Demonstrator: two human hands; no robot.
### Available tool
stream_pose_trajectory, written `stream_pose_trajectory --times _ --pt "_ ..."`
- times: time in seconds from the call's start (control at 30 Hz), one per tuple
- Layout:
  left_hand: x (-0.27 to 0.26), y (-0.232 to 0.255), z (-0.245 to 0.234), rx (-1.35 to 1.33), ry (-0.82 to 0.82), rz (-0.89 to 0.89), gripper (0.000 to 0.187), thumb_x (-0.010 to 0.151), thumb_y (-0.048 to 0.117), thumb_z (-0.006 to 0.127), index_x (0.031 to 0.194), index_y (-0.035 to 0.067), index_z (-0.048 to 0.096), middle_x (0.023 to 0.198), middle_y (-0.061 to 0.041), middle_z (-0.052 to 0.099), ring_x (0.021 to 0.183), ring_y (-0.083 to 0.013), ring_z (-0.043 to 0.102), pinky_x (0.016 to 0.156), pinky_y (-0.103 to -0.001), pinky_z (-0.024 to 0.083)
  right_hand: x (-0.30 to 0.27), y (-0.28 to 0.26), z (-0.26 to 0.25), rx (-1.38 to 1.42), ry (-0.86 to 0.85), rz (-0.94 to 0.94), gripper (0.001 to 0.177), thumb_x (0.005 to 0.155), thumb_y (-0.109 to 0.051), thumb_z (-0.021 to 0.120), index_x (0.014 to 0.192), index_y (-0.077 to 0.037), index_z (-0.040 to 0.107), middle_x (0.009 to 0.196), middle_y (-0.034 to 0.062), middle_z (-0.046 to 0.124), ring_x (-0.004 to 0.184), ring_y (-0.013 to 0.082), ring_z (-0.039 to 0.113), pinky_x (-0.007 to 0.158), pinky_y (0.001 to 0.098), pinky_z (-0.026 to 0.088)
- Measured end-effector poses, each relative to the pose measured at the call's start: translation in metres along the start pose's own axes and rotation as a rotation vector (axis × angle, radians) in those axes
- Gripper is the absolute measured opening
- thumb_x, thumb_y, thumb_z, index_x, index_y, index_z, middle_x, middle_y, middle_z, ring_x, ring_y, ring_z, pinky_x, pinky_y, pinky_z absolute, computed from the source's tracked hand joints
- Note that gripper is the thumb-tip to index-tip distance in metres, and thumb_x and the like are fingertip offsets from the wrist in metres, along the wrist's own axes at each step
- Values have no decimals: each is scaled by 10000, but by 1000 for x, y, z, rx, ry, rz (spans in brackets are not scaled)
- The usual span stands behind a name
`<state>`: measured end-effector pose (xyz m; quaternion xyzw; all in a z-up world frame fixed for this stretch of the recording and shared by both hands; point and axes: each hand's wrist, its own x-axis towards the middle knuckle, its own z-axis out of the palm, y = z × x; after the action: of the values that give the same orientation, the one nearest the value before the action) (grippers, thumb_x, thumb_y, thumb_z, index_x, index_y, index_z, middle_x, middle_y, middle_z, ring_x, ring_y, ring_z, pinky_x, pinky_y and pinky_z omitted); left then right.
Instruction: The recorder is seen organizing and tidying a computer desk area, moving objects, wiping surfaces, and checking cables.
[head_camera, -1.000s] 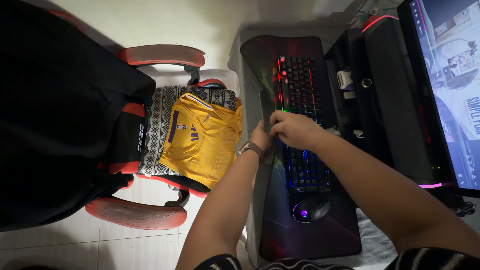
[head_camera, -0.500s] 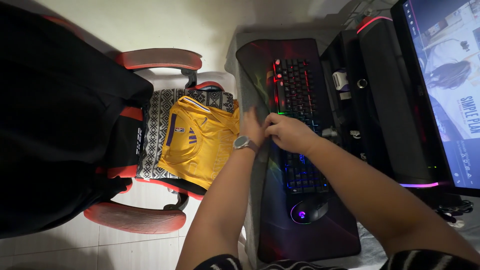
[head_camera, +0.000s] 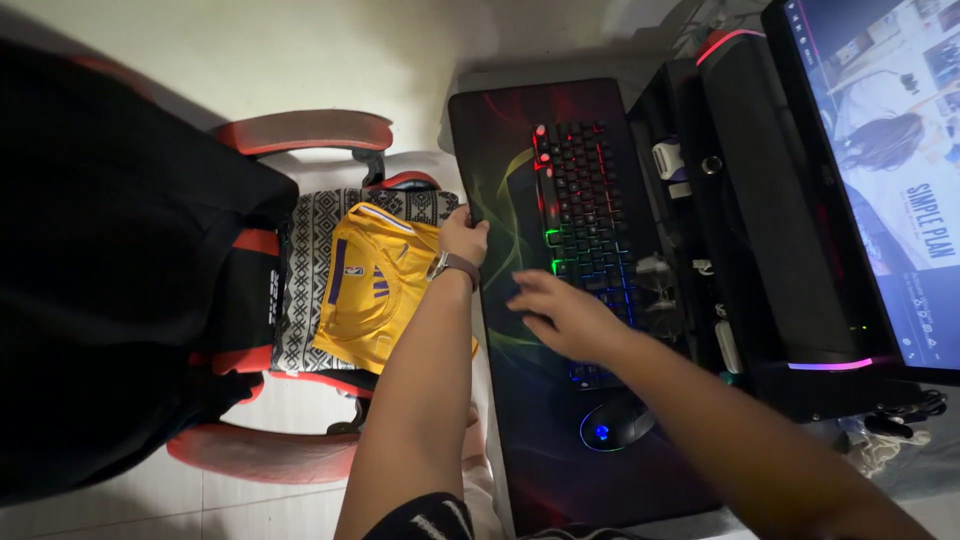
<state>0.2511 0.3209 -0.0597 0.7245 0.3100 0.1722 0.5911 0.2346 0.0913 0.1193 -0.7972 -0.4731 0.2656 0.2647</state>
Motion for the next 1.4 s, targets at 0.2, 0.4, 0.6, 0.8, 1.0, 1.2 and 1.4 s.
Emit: stream_pose_trajectory --times 0.2,0.4,0.6,0.8,1.0,1.2,1.4 --pt "4 12 2 189 74 -54 546 816 146 702 1344 31 619 1203 -206 727 1129 -361 700 969 -405 547 -64 35 -2 47 203 369 340 892 -227 671 1228 -183 701 1485 49 525 1267 265 596 950 372 556" --pt "-41 70 23 580 139 274 938 765 242 798 1541 21 320 1551 -267 380 1412 -448 403 1159 -482 356 -88 84 22 -111 422 616 717 852 -347 720 1476 -100 469 1514 138 464 1379 354 462 1086 462 445" --pt "-165 38 98 182 -39 13 915 831 331 783 1553 4 326 1558 -249 400 1409 -430 425 1176 -464 354 -70 99 33 -65 392 819 911 831 -438 745 1556 -89 318 1560 177 396 1417 378 414 1110 493 409" --pt "-223 40 104 -23 -103 -178 885 854 279 738 1562 -1 288 1578 -228 370 1439 -383 410 1170 -428 354 -63 135 48 -11 468 825 854 868 -451 718 1550 -66 379 1533 211 440 1395 400 447 1120 495 415" --pt "-231 55 99 -32 -120 -292 835 872 292 714 1561 34 319 1594 -175 372 1425 -352 433 1154 -408 382 -64 140 54 -58 561 693 793 857 -420 740 1484 -31 451 1446 250 495 1341 432 471 1081 502 416" --pt "-244 29 91 46 -5 -241 833 833 287 757 1533 46 375 1543 -167 434 1388 -356 474 1129 -403 407 -63 130 67 -1 579 568 789 856 -403 756 1479 -9 476 1427 226 536 1332 404 513 1124 444 432" --pt "-247 34 63 25 -14 -281 865 827 297 750 1549 44 347 1522 -165 464 1352 -334 523 1100 -386 441 -72 88 66 63 500 621 793 869 -376 730 1506 -16 425 1472 214 483 1366 396 457 1099 458 421"
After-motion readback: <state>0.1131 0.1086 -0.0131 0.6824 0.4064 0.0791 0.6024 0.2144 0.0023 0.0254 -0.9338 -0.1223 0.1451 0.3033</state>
